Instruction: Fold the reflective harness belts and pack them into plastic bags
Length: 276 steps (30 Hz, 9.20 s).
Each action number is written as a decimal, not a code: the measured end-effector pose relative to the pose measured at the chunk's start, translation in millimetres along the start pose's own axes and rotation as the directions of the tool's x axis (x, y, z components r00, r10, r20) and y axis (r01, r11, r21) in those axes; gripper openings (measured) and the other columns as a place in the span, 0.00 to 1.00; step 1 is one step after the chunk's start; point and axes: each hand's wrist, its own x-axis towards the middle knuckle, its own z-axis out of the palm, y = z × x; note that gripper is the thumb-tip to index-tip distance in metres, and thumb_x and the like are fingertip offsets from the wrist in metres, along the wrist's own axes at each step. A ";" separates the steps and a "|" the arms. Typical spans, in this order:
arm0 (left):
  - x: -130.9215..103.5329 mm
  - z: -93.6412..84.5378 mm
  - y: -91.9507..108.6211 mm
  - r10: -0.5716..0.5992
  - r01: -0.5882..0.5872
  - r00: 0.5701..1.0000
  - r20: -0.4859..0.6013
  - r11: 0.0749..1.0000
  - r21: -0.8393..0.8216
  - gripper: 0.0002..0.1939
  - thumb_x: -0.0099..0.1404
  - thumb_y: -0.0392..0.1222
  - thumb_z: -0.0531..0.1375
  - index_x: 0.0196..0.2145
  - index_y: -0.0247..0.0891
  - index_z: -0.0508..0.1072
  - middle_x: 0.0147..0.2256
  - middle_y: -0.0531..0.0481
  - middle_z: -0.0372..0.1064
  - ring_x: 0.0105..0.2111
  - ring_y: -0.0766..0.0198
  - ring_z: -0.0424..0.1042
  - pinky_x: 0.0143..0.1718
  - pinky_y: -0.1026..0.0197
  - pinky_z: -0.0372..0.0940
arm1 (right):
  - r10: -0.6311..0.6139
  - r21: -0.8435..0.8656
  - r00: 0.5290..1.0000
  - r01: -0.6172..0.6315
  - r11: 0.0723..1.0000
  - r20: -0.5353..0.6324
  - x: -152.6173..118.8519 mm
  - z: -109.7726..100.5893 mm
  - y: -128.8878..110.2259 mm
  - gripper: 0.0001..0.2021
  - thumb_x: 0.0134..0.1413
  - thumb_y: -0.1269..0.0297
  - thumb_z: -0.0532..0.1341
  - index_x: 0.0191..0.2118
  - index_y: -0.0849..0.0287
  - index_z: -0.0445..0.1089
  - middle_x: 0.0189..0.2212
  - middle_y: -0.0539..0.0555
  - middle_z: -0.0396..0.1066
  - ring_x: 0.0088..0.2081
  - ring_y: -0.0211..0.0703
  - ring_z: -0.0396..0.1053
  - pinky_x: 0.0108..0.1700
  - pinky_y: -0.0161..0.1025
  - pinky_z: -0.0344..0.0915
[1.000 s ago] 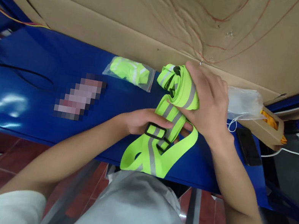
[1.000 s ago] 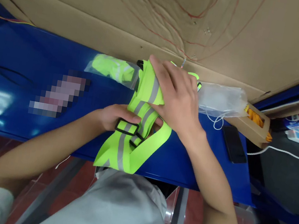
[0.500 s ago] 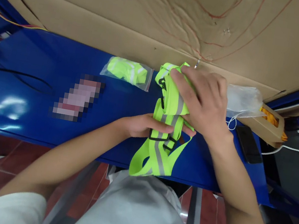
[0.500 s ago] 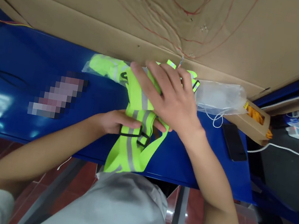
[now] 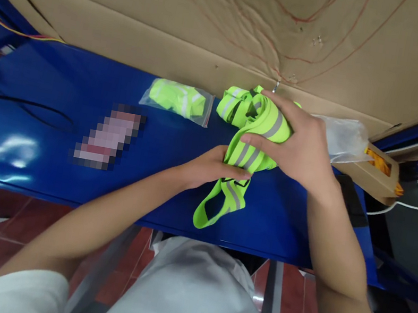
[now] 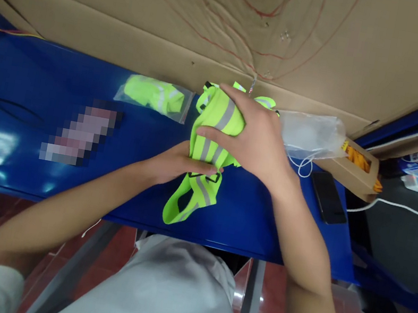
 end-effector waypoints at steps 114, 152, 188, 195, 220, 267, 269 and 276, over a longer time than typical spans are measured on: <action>-2.4 -3.3 -10.4 0.253 0.046 0.952 -0.174 0.442 0.896 0.15 0.62 0.38 0.61 0.41 0.43 0.58 0.29 0.55 0.64 0.27 0.59 0.67 0.31 0.59 0.53 | -0.194 0.001 0.981 0.194 0.981 0.023 -87.6 37.9 8.5 0.30 0.56 0.45 0.71 0.61 0.54 0.75 0.52 0.56 0.80 0.50 0.54 0.81 0.54 0.46 0.76; 11.6 13.7 -42.8 0.150 -0.217 0.894 -0.421 0.969 -0.116 0.23 0.49 0.45 0.74 0.31 0.40 0.62 0.26 0.60 0.62 0.26 0.70 0.61 0.28 0.66 0.58 | -0.069 0.056 0.983 0.080 0.995 -0.169 -90.4 68.0 8.1 0.28 0.59 0.47 0.70 0.60 0.56 0.75 0.52 0.56 0.81 0.48 0.51 0.82 0.53 0.43 0.77; 12.6 6.1 -28.5 0.066 -0.004 0.985 0.162 0.936 -0.353 0.34 0.46 0.31 0.72 0.53 0.42 0.76 0.52 0.45 0.77 0.53 0.50 0.76 0.53 0.53 0.68 | 0.489 0.600 0.843 -0.276 0.751 -0.224 -84.1 97.5 31.3 0.22 0.71 0.45 0.55 0.50 0.57 0.76 0.43 0.54 0.79 0.43 0.44 0.76 0.47 0.39 0.73; 10.0 17.0 -34.0 0.096 -0.055 0.992 0.083 0.912 -0.406 0.37 0.48 0.47 0.80 0.54 0.43 0.75 0.53 0.41 0.77 0.55 0.48 0.76 0.55 0.50 0.68 | 0.441 0.557 0.860 -0.241 0.794 -0.256 -84.3 93.1 17.7 0.21 0.72 0.46 0.53 0.52 0.56 0.74 0.46 0.55 0.79 0.48 0.45 0.76 0.52 0.40 0.73; 5.8 18.1 -18.2 0.031 -0.057 0.996 -0.081 0.938 -0.343 0.29 0.48 0.40 0.78 0.47 0.36 0.79 0.45 0.43 0.81 0.44 0.54 0.79 0.48 0.52 0.73 | 0.304 -0.401 0.867 -0.460 0.792 -0.394 -74.3 31.2 125.2 0.20 0.68 0.59 0.54 0.59 0.63 0.68 0.51 0.65 0.77 0.54 0.59 0.72 0.64 0.59 0.58; 11.5 4.1 -20.6 0.103 -0.107 0.991 -0.091 0.993 -0.043 0.47 0.47 0.40 0.79 0.62 0.40 0.66 0.56 0.42 0.73 0.58 0.50 0.72 0.60 0.46 0.67 | -0.170 0.056 0.980 0.176 0.983 -0.100 -78.4 33.5 49.7 0.17 0.72 0.72 0.53 0.56 0.50 0.73 0.49 0.58 0.75 0.51 0.50 0.74 0.52 0.49 0.71; 11.9 5.7 -19.0 0.086 -0.087 0.996 -0.021 0.994 -0.063 0.39 0.49 0.42 0.79 0.57 0.37 0.72 0.51 0.42 0.76 0.53 0.50 0.75 0.57 0.47 0.69 | -0.178 0.042 0.978 0.183 0.982 -0.106 -79.4 34.4 49.7 0.17 0.71 0.72 0.53 0.57 0.50 0.73 0.49 0.58 0.75 0.50 0.50 0.74 0.52 0.49 0.71; 11.9 13.4 -19.2 0.153 -0.176 0.974 -0.165 0.975 -0.135 0.38 0.47 0.41 0.79 0.55 0.37 0.74 0.53 0.43 0.77 0.55 0.51 0.74 0.58 0.50 0.67 | -0.280 -0.071 0.938 0.271 0.960 -0.203 -82.3 41.6 49.7 0.21 0.69 0.75 0.55 0.61 0.48 0.72 0.48 0.58 0.75 0.50 0.51 0.74 0.51 0.50 0.72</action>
